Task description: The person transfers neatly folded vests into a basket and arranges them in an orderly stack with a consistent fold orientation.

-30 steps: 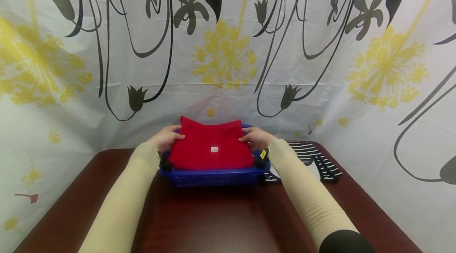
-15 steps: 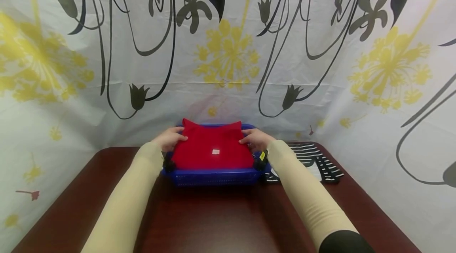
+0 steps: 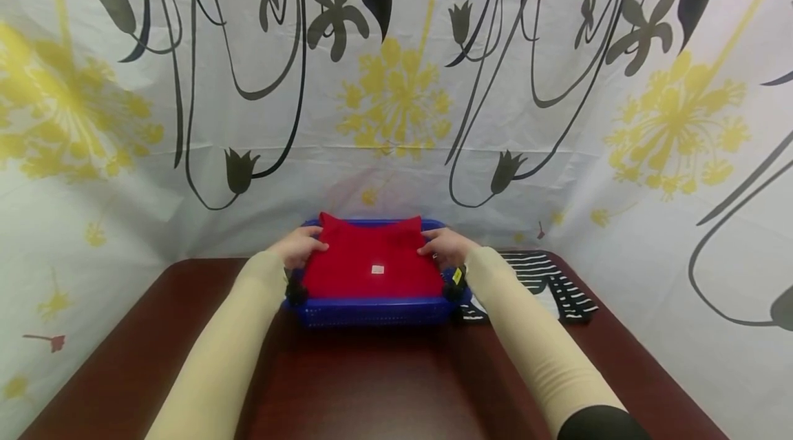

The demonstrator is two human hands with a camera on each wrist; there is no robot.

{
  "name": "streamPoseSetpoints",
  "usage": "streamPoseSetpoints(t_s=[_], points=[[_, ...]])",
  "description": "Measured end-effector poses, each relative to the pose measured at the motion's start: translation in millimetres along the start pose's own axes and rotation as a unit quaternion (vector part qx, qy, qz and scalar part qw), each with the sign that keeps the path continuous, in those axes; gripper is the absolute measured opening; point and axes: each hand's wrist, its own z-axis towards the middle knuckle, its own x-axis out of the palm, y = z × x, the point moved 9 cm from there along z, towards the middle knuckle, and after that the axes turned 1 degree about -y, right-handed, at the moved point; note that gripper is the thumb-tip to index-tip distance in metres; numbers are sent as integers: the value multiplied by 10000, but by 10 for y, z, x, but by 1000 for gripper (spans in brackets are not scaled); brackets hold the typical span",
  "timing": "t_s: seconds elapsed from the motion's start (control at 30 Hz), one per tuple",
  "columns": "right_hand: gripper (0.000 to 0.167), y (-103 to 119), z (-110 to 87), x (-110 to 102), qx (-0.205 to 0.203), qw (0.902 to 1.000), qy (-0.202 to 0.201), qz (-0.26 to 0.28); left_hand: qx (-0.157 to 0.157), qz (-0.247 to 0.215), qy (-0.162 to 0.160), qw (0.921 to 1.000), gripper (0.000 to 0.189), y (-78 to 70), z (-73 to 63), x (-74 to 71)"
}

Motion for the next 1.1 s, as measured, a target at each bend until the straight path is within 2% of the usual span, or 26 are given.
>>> streamPoseSetpoints(t_s=[0.3,0.63,0.87,1.1], points=[[67,-34,17,32,-4,10000,-50,-16,48,134,21,9999,61,24,30,32],[66,-83,73,28,48,9999,-92,-16,-37,160,7,9999,62,38,74,52],[65,-93,80,16,56,9992,-123,-367,-79,304,48,9995,63,32,87,68],[65,-125,95,23,90,9992,-136,-366,-151,404,81,9990,63,36,78,96]])
